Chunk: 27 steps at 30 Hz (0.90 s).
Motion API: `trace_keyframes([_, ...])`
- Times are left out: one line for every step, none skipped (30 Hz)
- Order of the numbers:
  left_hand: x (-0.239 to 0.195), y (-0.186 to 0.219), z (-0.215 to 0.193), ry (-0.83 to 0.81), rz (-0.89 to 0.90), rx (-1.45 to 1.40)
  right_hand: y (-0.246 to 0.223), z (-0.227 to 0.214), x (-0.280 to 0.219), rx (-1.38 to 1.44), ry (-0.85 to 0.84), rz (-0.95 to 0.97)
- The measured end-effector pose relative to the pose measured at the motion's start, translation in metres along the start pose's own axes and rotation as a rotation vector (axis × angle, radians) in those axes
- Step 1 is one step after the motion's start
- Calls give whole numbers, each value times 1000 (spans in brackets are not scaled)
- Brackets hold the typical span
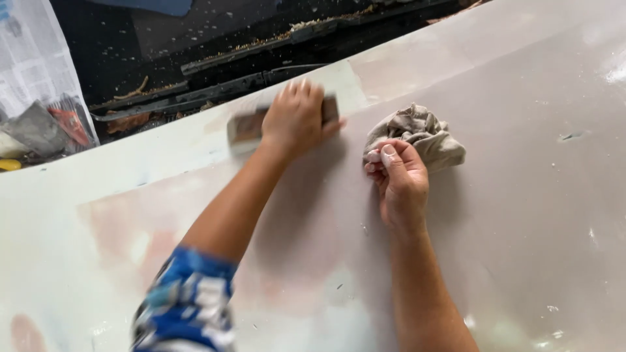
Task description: The person sands a section of a white car bumper using a sanding block and water. They repeatedly dip the sanding block into a bucket of water and wipe the surface with a cloth while sanding.
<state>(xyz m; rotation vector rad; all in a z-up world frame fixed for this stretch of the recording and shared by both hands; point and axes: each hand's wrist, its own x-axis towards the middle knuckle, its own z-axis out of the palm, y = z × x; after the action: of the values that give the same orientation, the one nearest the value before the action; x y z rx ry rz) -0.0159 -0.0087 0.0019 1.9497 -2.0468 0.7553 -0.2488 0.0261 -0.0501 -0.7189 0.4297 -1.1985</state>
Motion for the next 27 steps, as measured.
trace_keyframes([-12, 5, -12, -121, -15, -32, 1, 2, 1, -6, 6, 1])
trace_keyframes([-23, 9, -24, -242, -32, -64, 2, 4, 3, -11, 12, 1])
trace_keyframes([-10, 8, -16, -242, -28, -66, 1, 4, 4, -11, 15, 0])
trace_keyframes([2, 5, -9, -192, -35, -81, 1, 5, 4, -76, 26, 3])
trace_keyframes([9, 5, 0, -148, -45, -102, 3, 5, 0, -145, 40, 14])
trace_keyframes([20, 8, 11, -154, -46, -111, 3, 4, -5, -151, 47, 19])
trace_keyframes([46, 9, 20, -107, -65, -100, 0, 5, 1, -135, 20, -19])
trace_keyframes([71, 11, 27, -60, -84, -90, -3, 6, 6, -119, -7, -56])
trace_keyframes([61, 11, 26, -58, -85, -97, -2, 3, 4, -126, -6, -57])
trace_keyframes([51, 13, 24, -13, -52, -87, 0, -1, 2, -69, 9, -20])
trace_keyframes([39, 12, 21, 15, -24, -72, 1, -3, -2, -6, 26, 33])
trace_keyframes([16, 17, 10, 2, -32, -73, 0, -2, -4, -6, 30, 48])
trace_keyframes([3, 19, -3, -12, 15, -79, -1, 1, 0, 9, 29, 30])
trace_keyframes([-10, 20, -15, -27, 62, -85, -1, 4, 5, 24, 28, 12])
trace_keyframes([-6, 20, -9, -35, 62, -85, -2, 4, 4, 27, 31, 17])
trace_keyframes([-2, 19, -2, -60, 47, -98, -1, 5, 3, -11, 38, 25])
trace_keyframes([1, 16, 5, -79, 28, -113, 0, 6, 3, -55, 40, 30])
trace_keyframes([21, 18, 12, -80, 24, -114, 1, 4, 2, -58, 39, 33])
trace_keyframes([45, 20, 18, -75, -44, -117, 1, 3, 4, -61, 19, 9])
trace_keyframes([69, 21, 23, -69, -111, -120, 0, 3, 5, -64, 0, -14])
trace_keyframes([68, 21, 25, -61, -121, -122, 1, 0, 3, -73, -9, -14])
trace_keyframes([68, 21, 26, -24, -83, -99, 0, -2, 1, -39, -14, -7])
trace_keyframes([65, 21, 27, -3, -50, -70, 0, -4, -2, 2, -15, 14])
trace_keyframes([36, 21, 14, -11, -63, -66, -2, -4, -5, 1, -21, 29])
trace_keyframes([15, 19, 1, -75, -27, -76, -3, -2, -2, 35, -8, 26])
trace_keyframes([-5, 19, -12, -141, 7, -85, -5, -1, 1, 70, 5, 23])
trace_keyframes([-4, 19, -17, -145, 12, -76, -4, 0, 1, 80, 6, 23])
